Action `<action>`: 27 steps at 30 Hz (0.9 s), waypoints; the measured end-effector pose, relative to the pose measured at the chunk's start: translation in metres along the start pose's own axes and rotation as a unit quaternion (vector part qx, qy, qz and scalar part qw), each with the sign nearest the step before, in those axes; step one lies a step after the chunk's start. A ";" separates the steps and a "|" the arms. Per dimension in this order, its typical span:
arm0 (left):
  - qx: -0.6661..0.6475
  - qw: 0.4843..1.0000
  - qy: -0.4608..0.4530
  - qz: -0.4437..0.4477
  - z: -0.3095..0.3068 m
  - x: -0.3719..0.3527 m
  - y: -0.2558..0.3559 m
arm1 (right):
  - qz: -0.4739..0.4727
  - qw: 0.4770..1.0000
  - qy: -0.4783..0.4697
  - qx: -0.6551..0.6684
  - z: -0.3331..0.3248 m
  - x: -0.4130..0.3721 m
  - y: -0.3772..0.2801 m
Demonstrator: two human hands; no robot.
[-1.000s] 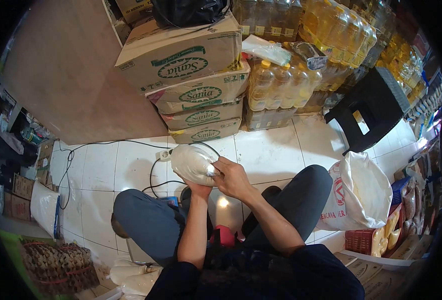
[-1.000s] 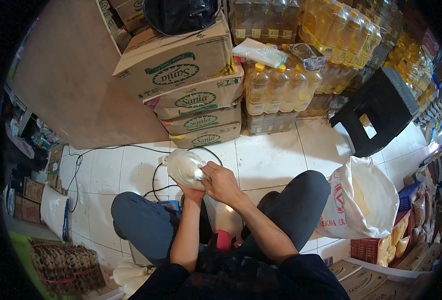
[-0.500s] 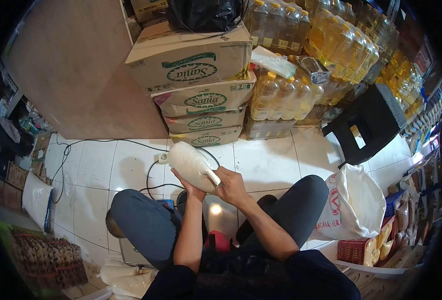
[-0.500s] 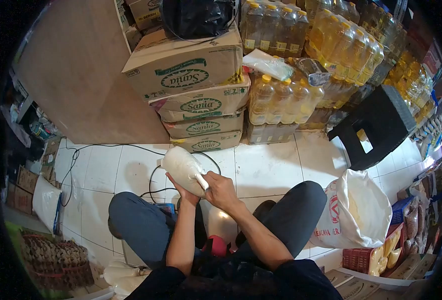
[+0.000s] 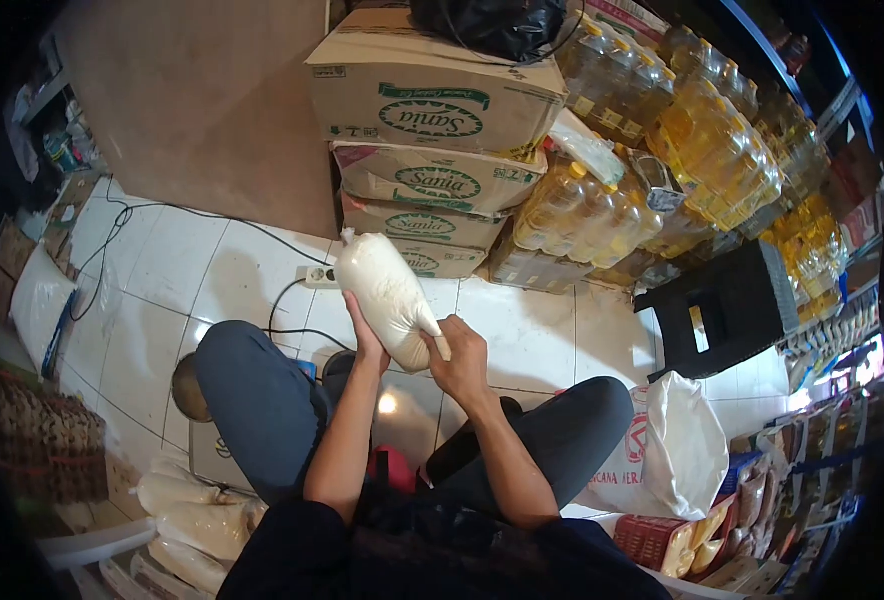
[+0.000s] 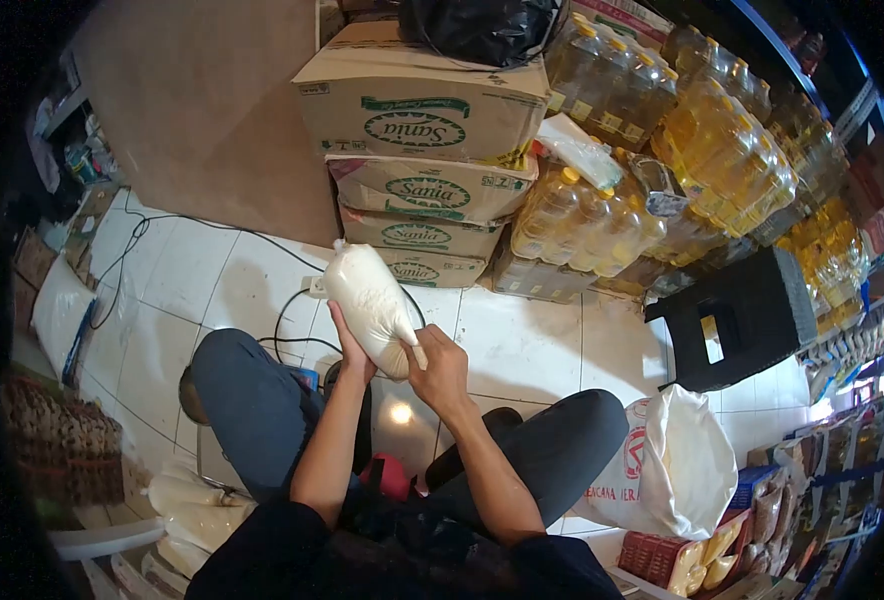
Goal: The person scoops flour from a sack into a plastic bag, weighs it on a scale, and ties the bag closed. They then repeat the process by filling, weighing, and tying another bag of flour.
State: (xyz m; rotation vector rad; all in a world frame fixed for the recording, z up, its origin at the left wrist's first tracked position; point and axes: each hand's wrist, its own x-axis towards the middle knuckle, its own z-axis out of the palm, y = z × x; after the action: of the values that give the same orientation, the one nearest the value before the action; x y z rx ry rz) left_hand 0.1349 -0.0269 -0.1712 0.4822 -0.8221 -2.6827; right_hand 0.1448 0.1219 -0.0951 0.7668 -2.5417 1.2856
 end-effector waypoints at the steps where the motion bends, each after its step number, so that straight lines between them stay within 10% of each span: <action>1: 0.005 1.000 -0.003 -0.008 0.001 0.000 0.000 | 0.006 1.000 -0.010 0.000 -0.003 0.001 0.001; 5: 0.072 0.997 0.006 -0.004 -0.003 -0.001 -0.001 | 0.084 0.976 -0.193 -0.057 -0.035 0.008 -0.004; 12: 0.256 0.961 0.036 0.097 -0.002 -0.003 -0.013 | 0.125 0.984 -0.130 -0.007 -0.009 -0.001 0.014; 27: 0.225 0.966 0.008 0.127 0.000 -0.007 -0.001 | 0.207 0.969 -0.094 0.096 -0.005 0.007 0.003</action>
State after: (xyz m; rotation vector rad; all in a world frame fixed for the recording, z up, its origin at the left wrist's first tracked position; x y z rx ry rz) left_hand 0.1415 -0.0238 -0.1699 0.4570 -1.3955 -2.2513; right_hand 0.1367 0.1244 -0.0914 0.4156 -2.8674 1.6749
